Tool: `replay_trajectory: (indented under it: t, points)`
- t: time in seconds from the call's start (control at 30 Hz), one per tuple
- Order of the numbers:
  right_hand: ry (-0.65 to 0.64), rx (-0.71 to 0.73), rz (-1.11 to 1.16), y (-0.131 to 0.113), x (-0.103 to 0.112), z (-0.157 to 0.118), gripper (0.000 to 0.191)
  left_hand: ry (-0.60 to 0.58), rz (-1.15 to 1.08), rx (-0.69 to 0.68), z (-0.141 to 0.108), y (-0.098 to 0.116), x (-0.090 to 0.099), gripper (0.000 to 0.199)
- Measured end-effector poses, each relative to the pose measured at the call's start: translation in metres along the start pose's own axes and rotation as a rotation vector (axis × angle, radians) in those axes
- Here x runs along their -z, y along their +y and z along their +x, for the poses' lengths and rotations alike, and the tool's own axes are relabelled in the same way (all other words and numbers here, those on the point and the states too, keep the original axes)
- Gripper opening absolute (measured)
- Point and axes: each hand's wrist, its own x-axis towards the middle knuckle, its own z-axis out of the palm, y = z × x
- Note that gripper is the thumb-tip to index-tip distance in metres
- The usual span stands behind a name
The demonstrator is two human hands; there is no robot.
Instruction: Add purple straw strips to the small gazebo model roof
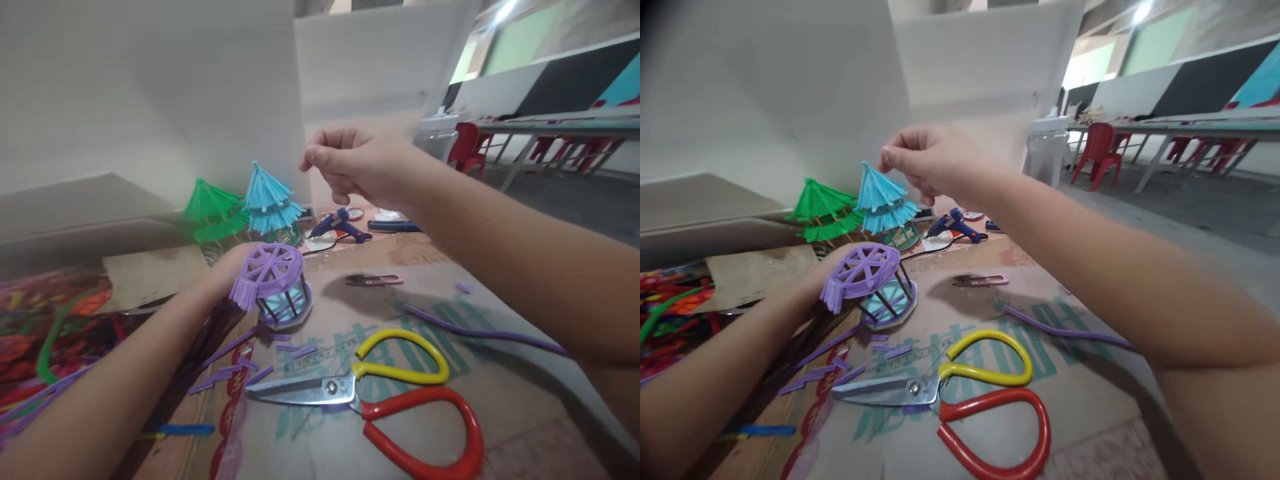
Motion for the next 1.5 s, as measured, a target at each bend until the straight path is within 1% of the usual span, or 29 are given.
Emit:
replay_trajectory:
  t: [0.07, 0.1, 0.17, 0.23, 0.27, 0.3, 0.37, 0.4, 0.47, 0.53, 0.6, 0.67, 0.73, 0.83, 0.93, 1.07, 1.17, 1.27, 1.37, 1.5]
  points:
    - [0.045, -0.084, 0.081, 0.000, -0.009, -0.016, 0.021, -0.147, -0.004, -0.041, -0.002, 0.003, 0.019, 0.036]
    - [0.050, -0.138, 0.128, 0.001, -0.015, -0.027, 0.020, -0.143, 0.036, -0.035, -0.005, 0.006, 0.028, 0.036]
    - [0.020, -0.237, 0.254, 0.003, -0.024, -0.050, 0.017, -0.085, 0.177, -0.036, -0.016, 0.014, 0.046, 0.037]
    - [-0.020, -0.337, 0.377, 0.004, -0.033, -0.070, 0.014, 0.025, 0.342, -0.050, -0.032, 0.026, 0.063, 0.039]
    - [-0.023, -0.368, 0.425, 0.002, -0.037, -0.078, 0.016, 0.086, 0.398, -0.068, -0.041, 0.035, 0.070, 0.039]
    - [-0.022, -0.396, 0.464, -0.001, -0.040, -0.083, 0.019, 0.140, 0.417, -0.096, -0.051, 0.044, 0.076, 0.040]
    - [-0.007, -0.423, 0.526, -0.010, -0.046, -0.089, 0.026, 0.217, 0.359, -0.170, -0.072, 0.067, 0.085, 0.038]
    - [-0.001, -0.424, 0.555, -0.015, -0.049, -0.091, 0.029, 0.227, 0.317, -0.227, -0.083, 0.078, 0.087, 0.036]
    - [0.005, -0.400, 0.616, -0.025, -0.054, -0.093, 0.032, 0.279, 0.242, -0.342, -0.102, 0.098, 0.084, 0.032]
    - [0.024, -0.370, 0.667, -0.029, -0.059, -0.095, 0.034, 0.345, 0.218, -0.448, -0.118, 0.110, 0.074, 0.030]
    - [0.042, -0.377, 0.689, -0.029, -0.065, -0.098, 0.037, 0.405, 0.213, -0.563, -0.128, 0.114, 0.059, 0.029]
    - [0.043, -0.401, 0.688, -0.024, -0.070, -0.102, 0.038, 0.447, 0.286, -0.669, -0.133, 0.112, 0.043, 0.033]
    - [0.016, -0.409, 0.679, -0.018, -0.075, -0.107, 0.038, 0.454, 0.341, -0.714, -0.133, 0.108, 0.030, 0.033]
    - [-0.032, -0.396, 0.671, -0.012, -0.081, -0.114, 0.041, 0.409, 0.384, -0.711, -0.132, 0.104, 0.021, 0.021]
    - [-0.062, -0.389, 0.687, -0.011, -0.085, -0.120, 0.045, 0.381, 0.394, -0.706, -0.132, 0.103, 0.020, 0.015]
    - [-0.087, -0.357, 0.721, -0.013, -0.086, -0.123, 0.049, 0.420, 0.412, -0.776, -0.134, 0.101, 0.024, 0.016]
    - [-0.092, -0.349, 0.705, -0.014, -0.085, -0.122, 0.046, 0.440, 0.417, -0.802, -0.135, 0.100, 0.029, 0.014]
    - [-0.055, -0.364, 0.660, -0.014, -0.080, -0.119, 0.038, 0.451, 0.449, -0.744, -0.134, 0.101, 0.038, 0.015]
    - [0.025, -0.352, 0.606, -0.016, -0.076, -0.116, 0.032, 0.451, 0.406, -0.644, -0.132, 0.100, 0.046, 0.017]
    - [0.082, -0.295, 0.513, -0.016, -0.074, -0.117, 0.032, 0.354, 0.259, -0.520, -0.131, 0.100, 0.051, 0.017]
